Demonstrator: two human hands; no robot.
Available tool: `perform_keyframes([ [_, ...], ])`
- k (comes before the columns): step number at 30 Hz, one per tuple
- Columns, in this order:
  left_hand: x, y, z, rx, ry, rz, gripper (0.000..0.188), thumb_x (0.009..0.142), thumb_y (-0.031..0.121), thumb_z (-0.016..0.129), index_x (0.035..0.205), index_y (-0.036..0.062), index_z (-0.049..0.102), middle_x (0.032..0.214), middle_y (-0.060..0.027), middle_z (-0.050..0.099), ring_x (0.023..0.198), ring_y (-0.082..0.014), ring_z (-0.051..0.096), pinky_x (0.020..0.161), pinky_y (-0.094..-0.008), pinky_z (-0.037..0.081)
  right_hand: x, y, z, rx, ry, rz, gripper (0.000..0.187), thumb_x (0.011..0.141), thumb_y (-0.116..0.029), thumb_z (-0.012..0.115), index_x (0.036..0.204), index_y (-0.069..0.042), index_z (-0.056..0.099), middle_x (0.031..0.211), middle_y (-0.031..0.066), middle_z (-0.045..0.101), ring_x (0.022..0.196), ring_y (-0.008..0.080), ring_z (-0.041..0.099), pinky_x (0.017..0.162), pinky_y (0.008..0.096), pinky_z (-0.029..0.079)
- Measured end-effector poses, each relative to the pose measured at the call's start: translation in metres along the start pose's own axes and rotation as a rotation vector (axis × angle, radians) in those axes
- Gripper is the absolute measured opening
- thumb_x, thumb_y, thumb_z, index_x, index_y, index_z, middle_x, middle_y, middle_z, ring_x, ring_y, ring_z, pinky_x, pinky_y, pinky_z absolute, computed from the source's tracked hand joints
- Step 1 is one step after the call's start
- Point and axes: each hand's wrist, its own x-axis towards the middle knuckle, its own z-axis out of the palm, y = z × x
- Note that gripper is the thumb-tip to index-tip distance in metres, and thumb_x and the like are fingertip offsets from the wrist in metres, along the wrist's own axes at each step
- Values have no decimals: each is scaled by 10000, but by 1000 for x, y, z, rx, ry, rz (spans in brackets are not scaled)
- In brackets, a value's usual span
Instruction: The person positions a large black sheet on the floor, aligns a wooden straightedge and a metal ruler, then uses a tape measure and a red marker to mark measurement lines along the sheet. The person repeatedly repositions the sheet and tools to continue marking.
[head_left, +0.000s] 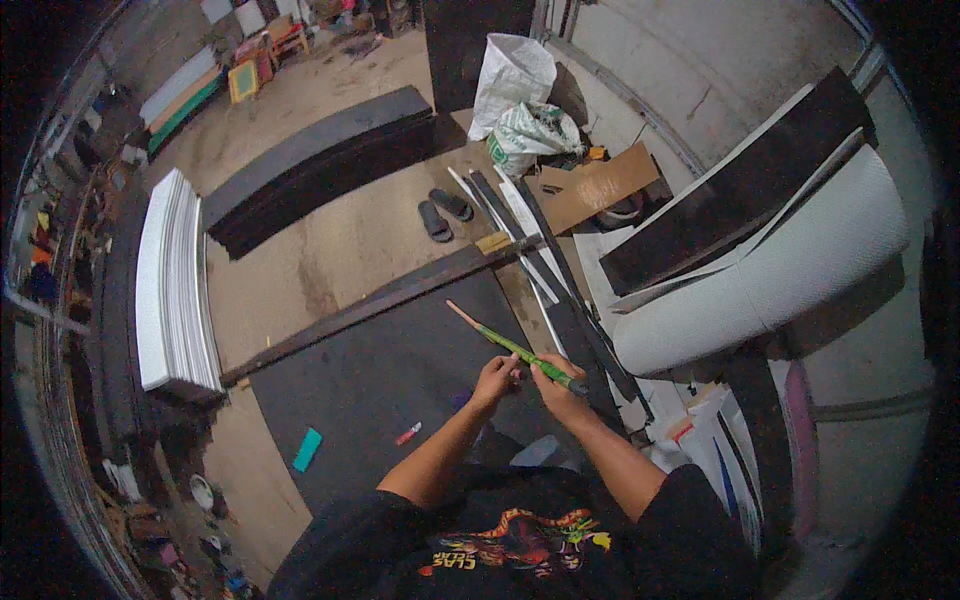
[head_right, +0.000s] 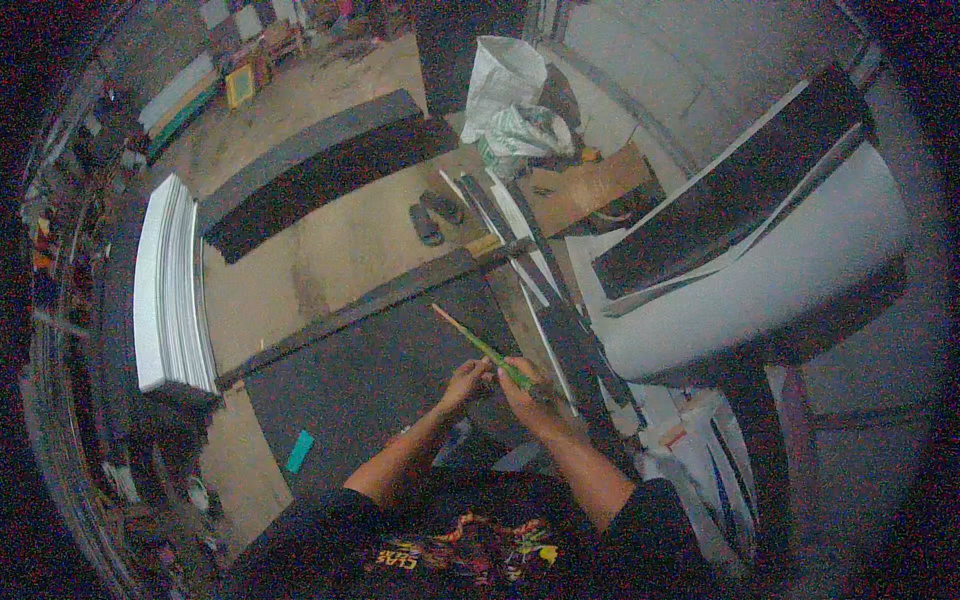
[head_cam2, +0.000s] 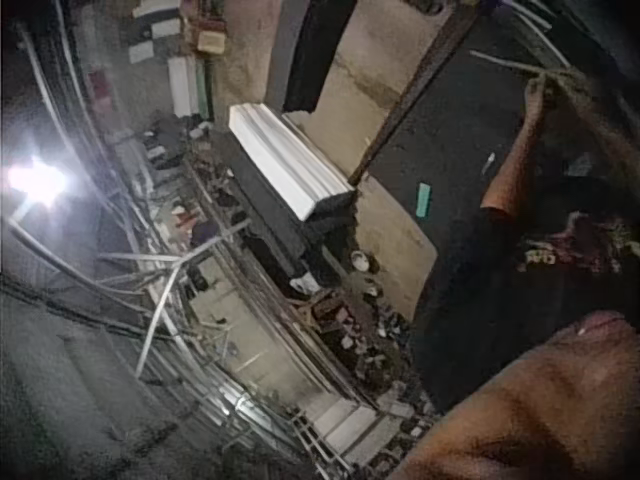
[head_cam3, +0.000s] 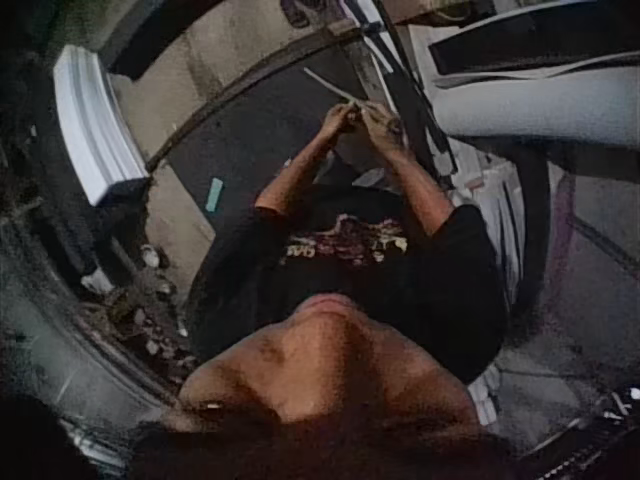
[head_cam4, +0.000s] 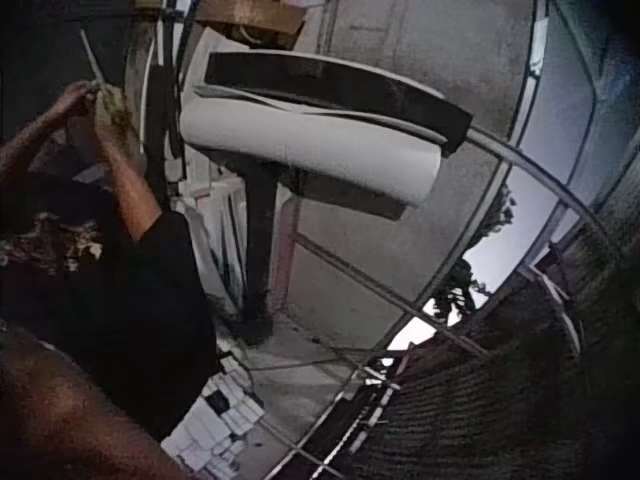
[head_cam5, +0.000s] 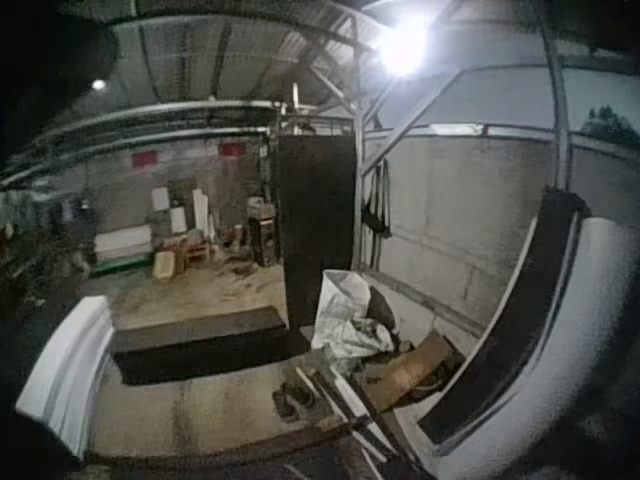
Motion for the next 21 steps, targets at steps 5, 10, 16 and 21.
perform_keyframes([
  [5,53,70,17,254,-23,189,593,987,398,655,1445,81,452,1188,-100,621,990,-165,609,789,-295,501,72,0,-11,32,152,124,201,904,-131,711,1056,-8,663,876,128,718,782,274,706,739,399,552],
  [10,115,122,77,281,-248,217,719,990,372,658,1581,139,320,1407,-152,547,1183,-203,564,891,-311,493,148,24,-45,145,313,198,178,917,-104,700,1044,4,637,788,104,683,721,201,688,665,351,534],
  [16,228,164,171,323,-363,186,762,995,349,657,1614,166,252,1526,-143,457,1191,-202,544,909,-309,472,256,107,-123,-151,440,9,134,929,-96,689,978,21,644,768,121,690,605,212,705,544,329,529],
  [21,353,193,265,475,-438,161,794,962,480,653,1603,184,291,1545,-179,441,1353,-245,470,1080,-352,390,363,192,-208,-230,543,284,216,949,-214,681,986,-3,657,760,136,677,665,269,690,606,389,523],
])
